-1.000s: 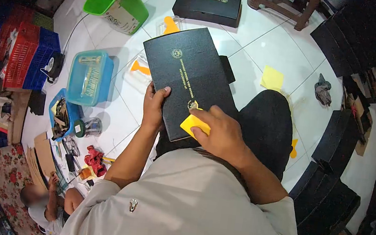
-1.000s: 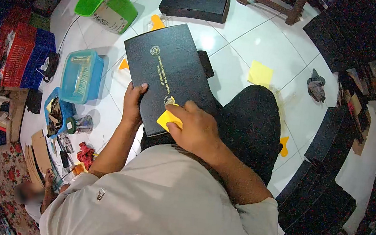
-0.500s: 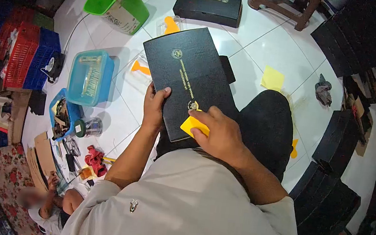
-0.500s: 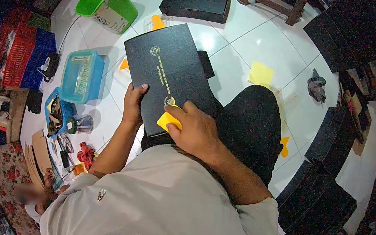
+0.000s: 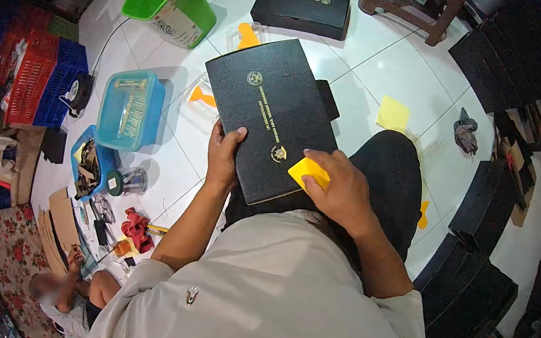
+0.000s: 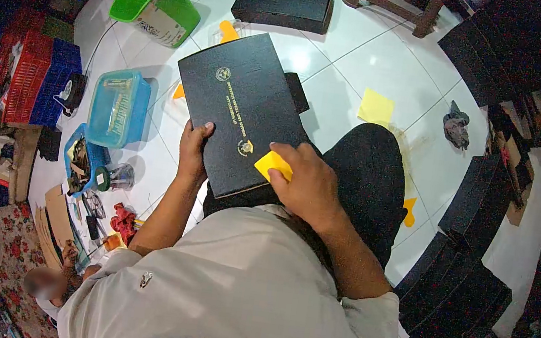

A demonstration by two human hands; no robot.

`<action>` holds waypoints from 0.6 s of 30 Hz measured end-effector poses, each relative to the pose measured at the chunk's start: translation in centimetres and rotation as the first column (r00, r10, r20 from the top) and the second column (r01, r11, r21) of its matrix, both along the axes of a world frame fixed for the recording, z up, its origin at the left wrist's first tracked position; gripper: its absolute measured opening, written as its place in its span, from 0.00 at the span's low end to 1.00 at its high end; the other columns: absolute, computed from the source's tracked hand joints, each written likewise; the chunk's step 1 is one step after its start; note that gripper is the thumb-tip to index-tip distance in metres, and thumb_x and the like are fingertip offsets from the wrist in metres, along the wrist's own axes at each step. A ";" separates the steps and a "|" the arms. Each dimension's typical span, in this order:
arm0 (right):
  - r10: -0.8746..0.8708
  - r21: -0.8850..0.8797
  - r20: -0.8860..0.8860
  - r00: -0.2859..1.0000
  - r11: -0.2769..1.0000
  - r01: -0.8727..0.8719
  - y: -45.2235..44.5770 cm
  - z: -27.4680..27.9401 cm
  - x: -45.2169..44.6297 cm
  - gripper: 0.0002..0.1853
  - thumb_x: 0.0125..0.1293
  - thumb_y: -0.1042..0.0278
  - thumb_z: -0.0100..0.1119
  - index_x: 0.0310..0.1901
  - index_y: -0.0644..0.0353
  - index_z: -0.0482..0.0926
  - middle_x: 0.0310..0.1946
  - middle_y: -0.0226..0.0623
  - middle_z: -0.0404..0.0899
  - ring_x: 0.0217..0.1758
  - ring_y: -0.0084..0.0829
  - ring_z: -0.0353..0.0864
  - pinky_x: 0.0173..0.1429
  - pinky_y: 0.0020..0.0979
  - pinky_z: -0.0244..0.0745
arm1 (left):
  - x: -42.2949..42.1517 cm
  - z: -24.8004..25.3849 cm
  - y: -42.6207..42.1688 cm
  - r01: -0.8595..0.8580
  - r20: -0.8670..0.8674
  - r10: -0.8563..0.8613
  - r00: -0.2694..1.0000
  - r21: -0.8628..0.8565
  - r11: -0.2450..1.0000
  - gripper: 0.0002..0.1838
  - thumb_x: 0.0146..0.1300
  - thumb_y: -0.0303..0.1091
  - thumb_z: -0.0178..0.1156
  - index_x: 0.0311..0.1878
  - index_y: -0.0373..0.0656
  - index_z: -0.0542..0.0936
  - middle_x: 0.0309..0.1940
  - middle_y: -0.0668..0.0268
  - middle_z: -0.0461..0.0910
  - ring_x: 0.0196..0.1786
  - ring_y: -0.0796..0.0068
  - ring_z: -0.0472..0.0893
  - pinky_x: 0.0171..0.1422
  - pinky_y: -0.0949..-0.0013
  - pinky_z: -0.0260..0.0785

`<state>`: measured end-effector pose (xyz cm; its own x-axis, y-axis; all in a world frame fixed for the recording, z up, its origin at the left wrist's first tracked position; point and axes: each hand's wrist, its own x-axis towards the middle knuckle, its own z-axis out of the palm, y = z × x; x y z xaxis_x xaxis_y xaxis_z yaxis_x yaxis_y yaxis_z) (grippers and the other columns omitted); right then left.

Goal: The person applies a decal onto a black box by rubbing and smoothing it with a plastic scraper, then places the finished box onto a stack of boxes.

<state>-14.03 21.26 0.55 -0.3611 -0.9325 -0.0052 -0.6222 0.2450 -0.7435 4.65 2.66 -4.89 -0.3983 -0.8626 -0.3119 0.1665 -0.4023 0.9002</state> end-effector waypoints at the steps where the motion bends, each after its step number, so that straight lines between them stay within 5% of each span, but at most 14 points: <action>1: -0.002 -0.001 -0.001 1.000 1.000 0.002 0.2 -0.1 -0.3 0.24 0.63 0.63 0.69 0.61 0.51 0.81 0.42 0.43 0.78 0.42 0.49 0.83 0.48 0.45 0.80 | -0.1 0.1 0.0 0.007 -0.021 -0.007 1.000 0.007 1.000 0.32 0.64 0.33 0.63 0.70 0.34 0.67 0.57 0.55 0.79 0.57 0.65 0.80 0.66 0.62 0.71; 8: -0.153 -0.045 -0.016 0.988 0.987 0.152 0.4 -0.9 -0.7 0.24 0.67 0.61 0.66 0.64 0.51 0.77 0.43 0.48 0.75 0.44 0.52 0.83 0.48 0.48 0.81 | -0.4 1.0 2.6 -0.192 0.024 0.191 0.981 0.051 0.980 0.34 0.65 0.36 0.64 0.70 0.35 0.64 0.58 0.55 0.76 0.60 0.63 0.77 0.67 0.60 0.70; 14: -0.207 -0.023 -0.037 0.978 0.978 0.207 -0.8 -1.3 -0.5 0.23 0.66 0.57 0.68 0.61 0.51 0.80 0.42 0.48 0.75 0.43 0.50 0.83 0.46 0.47 0.80 | 1.5 1.9 4.9 0.023 -0.103 -0.002 0.995 0.196 0.980 0.38 0.63 0.38 0.70 0.72 0.40 0.62 0.66 0.55 0.70 0.69 0.56 0.72 0.75 0.52 0.65; 18: -0.212 -0.006 -0.057 0.976 0.977 0.212 -0.8 -1.1 -0.5 0.23 0.65 0.54 0.71 0.60 0.51 0.83 0.40 0.46 0.75 0.42 0.48 0.82 0.46 0.45 0.79 | 1.8 2.7 5.9 0.092 -0.030 -0.088 0.996 0.273 0.958 0.38 0.61 0.34 0.72 0.71 0.42 0.63 0.64 0.58 0.73 0.69 0.59 0.74 0.74 0.49 0.68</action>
